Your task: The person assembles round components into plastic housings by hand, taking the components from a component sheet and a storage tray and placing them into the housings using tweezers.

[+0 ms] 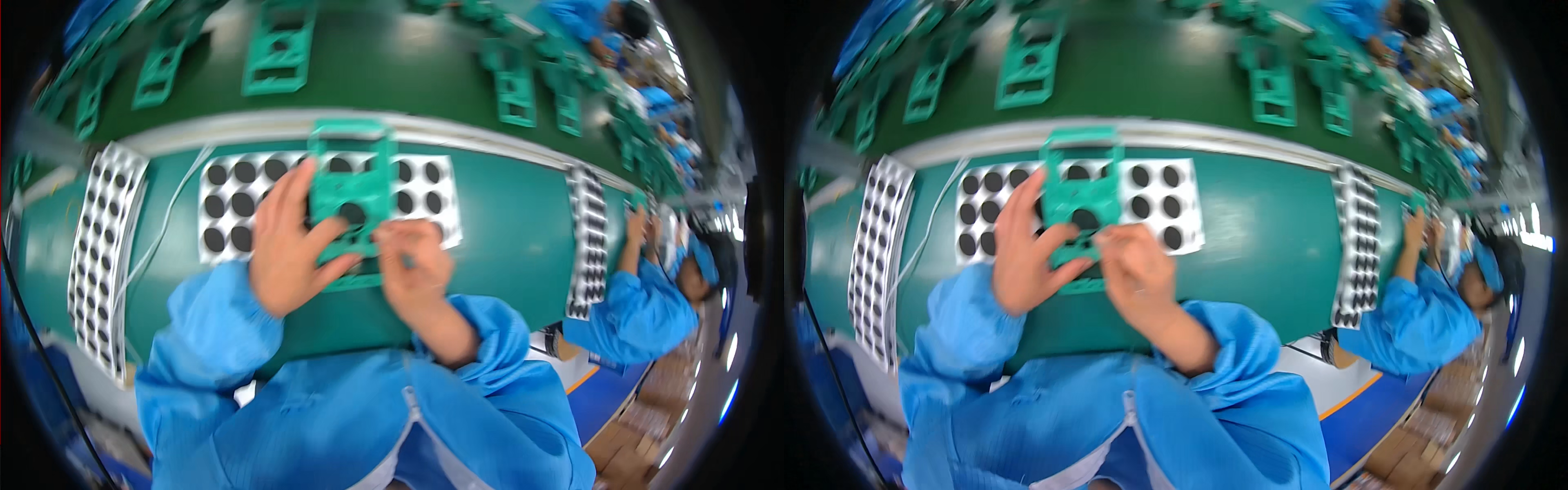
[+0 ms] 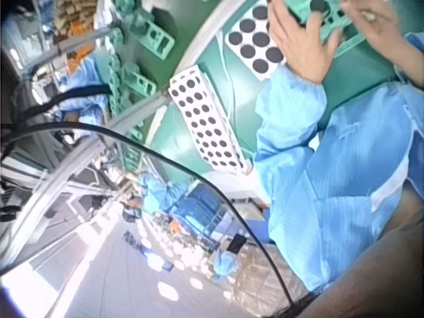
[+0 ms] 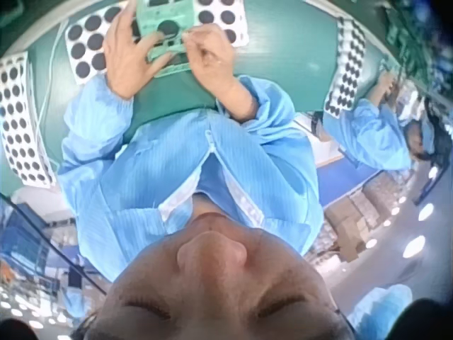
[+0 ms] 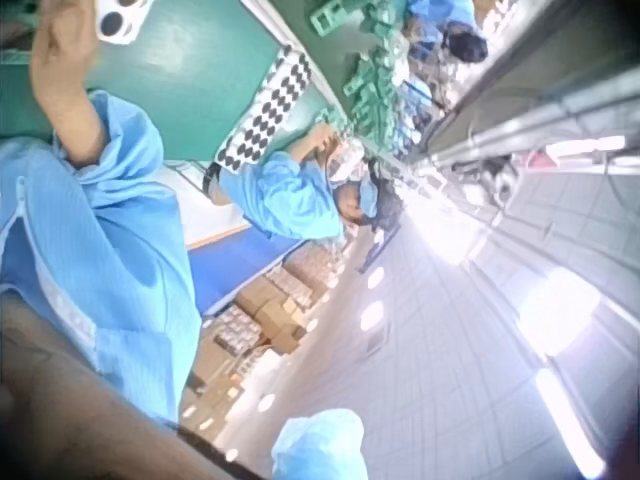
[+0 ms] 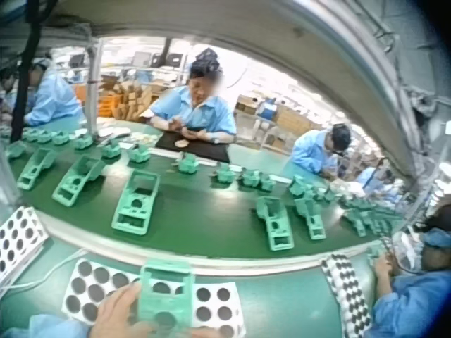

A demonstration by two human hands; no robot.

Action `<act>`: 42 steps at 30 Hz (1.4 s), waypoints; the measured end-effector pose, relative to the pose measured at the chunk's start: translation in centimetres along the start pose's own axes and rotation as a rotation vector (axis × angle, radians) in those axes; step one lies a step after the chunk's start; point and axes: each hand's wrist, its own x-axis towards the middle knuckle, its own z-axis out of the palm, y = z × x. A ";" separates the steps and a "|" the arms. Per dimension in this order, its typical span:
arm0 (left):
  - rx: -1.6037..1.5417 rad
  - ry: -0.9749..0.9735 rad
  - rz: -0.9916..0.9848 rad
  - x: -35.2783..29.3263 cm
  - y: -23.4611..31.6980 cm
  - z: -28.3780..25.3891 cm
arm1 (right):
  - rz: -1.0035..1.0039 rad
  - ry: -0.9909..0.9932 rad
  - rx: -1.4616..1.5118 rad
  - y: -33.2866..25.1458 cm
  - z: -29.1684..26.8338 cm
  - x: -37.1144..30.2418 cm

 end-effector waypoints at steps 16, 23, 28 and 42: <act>0.086 -0.139 -0.107 -1.5 1.4 -1.1 | 1.125 0.501 1.320 4.2 -2.7 1.8; -0.053 0.004 -0.145 3.8 2.3 -4.1 | 1.078 0.604 1.253 3.0 -3.8 3.2; 0.092 0.180 0.072 13.6 -1.6 -0.5 | 1.081 0.650 1.242 3.4 -3.8 3.5; 0.408 0.014 -0.174 20.4 -6.4 7.6 | 1.098 0.495 1.334 2.6 -3.4 3.5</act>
